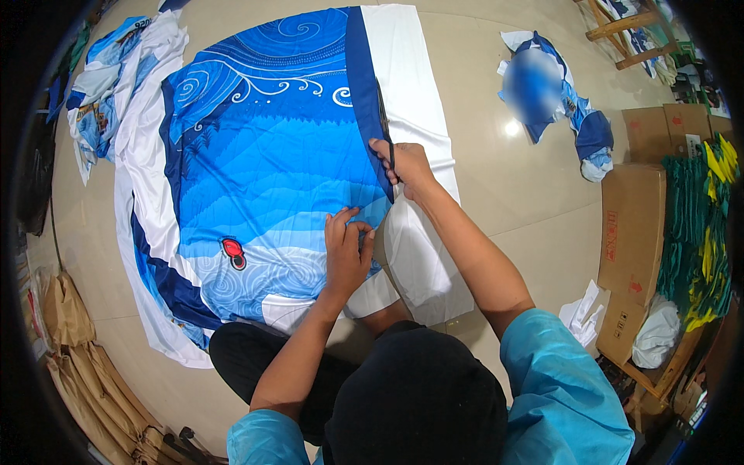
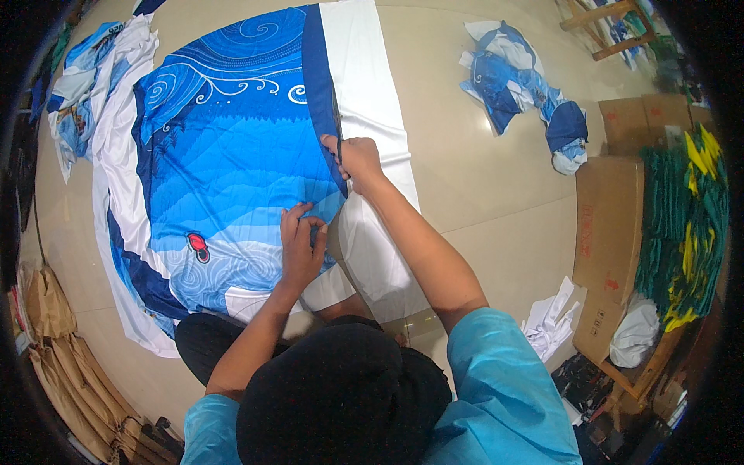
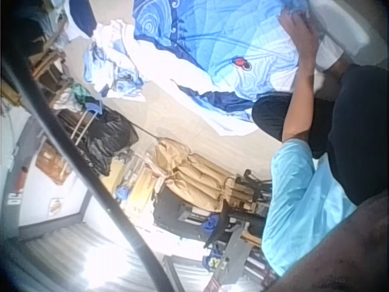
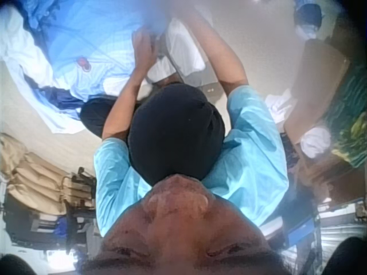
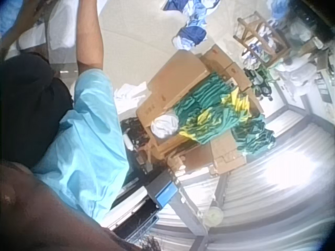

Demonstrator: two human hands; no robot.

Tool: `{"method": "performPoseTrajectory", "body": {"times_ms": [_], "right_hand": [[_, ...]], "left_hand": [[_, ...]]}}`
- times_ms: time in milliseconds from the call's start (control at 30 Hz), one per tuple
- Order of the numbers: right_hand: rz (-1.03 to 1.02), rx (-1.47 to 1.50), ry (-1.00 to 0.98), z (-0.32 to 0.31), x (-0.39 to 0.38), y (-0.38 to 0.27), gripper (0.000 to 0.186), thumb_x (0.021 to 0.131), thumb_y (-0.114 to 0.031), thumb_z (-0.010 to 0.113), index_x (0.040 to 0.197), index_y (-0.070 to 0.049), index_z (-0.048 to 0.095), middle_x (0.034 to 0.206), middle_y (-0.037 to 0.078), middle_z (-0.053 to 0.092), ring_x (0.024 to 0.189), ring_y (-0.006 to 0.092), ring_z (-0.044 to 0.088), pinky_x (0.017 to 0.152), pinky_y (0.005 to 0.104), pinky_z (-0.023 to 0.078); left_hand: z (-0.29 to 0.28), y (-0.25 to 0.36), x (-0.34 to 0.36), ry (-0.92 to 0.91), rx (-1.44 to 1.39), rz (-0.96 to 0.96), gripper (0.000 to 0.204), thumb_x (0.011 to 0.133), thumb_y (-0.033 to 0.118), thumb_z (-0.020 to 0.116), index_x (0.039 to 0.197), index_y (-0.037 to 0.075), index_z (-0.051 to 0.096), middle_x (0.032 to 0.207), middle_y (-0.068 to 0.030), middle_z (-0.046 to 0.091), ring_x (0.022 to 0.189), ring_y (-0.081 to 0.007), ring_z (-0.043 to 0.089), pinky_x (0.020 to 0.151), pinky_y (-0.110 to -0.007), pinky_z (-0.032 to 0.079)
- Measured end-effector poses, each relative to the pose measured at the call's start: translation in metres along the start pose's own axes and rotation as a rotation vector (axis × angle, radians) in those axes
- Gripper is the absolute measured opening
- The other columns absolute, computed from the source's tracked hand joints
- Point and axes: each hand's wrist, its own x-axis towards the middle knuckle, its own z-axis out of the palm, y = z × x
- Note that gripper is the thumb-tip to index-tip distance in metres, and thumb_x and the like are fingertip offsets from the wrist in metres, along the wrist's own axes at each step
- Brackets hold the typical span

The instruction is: The person uses shears to cut through blue and white fabric panels on the floor, then spreads out and cuts along the edges of a larger printed blue garment.

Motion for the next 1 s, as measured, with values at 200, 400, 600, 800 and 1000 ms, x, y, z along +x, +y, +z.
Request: {"method": "performPoseTrajectory", "body": {"times_ms": [200,400,600,800,1000], "right_hand": [[0.009,0.016,-0.005,0.003,0.011,-0.008,0.038,0.086,-0.034,0.089,0.076,-0.006,0.065,0.066,0.001,0.055,0.049,0.0102,0.045,0.044,0.0283,0.031],[-0.006,0.016,-0.02,0.004,0.017,-0.005,0.036,0.087,-0.031,0.088,0.075,-0.006,0.064,0.067,0.001,0.057,0.049,0.0101,0.046,0.043,0.0279,0.032],[-0.006,0.02,-0.023,0.002,0.017,-0.004,0.036,0.087,-0.03,0.088,0.076,-0.005,0.065,0.067,0.001,0.057,0.048,0.0103,0.046,0.042,0.0282,0.032],[-0.003,0.039,-0.019,0.005,0.019,-0.018,0.038,0.086,-0.033,0.089,0.08,-0.004,0.066,0.066,0.001,0.055,0.048,0.0104,0.045,0.043,0.0282,0.031],[0.005,0.03,-0.015,0.005,0.024,-0.022,0.038,0.086,-0.033,0.089,0.081,-0.004,0.066,0.067,0.0,0.055,0.049,0.0098,0.045,0.043,0.0276,0.031]], "left_hand": [[0.001,-0.001,-0.001,0.015,-0.006,0.007,0.012,0.099,0.011,0.069,0.109,0.006,0.065,0.139,-0.0182,0.057,0.14,-0.0426,0.051,0.124,-0.065,0.029],[0.002,-0.002,0.0,0.007,-0.004,0.001,0.011,0.1,0.011,0.069,0.109,0.006,0.065,0.139,-0.0182,0.057,0.14,-0.0425,0.051,0.124,-0.065,0.029],[0.003,-0.003,0.0,0.008,-0.002,0.01,0.011,0.099,0.011,0.069,0.108,0.006,0.065,0.14,-0.018,0.057,0.14,-0.0424,0.051,0.124,-0.065,0.029],[0.002,-0.002,0.001,0.01,-0.005,-0.003,0.011,0.098,0.01,0.069,0.108,0.007,0.065,0.14,-0.0172,0.058,0.14,-0.0422,0.051,0.124,-0.065,0.029],[0.003,-0.004,-0.001,0.014,-0.002,-0.001,0.011,0.098,0.01,0.07,0.107,0.007,0.065,0.14,-0.0164,0.058,0.141,-0.042,0.051,0.124,-0.065,0.029]]}}
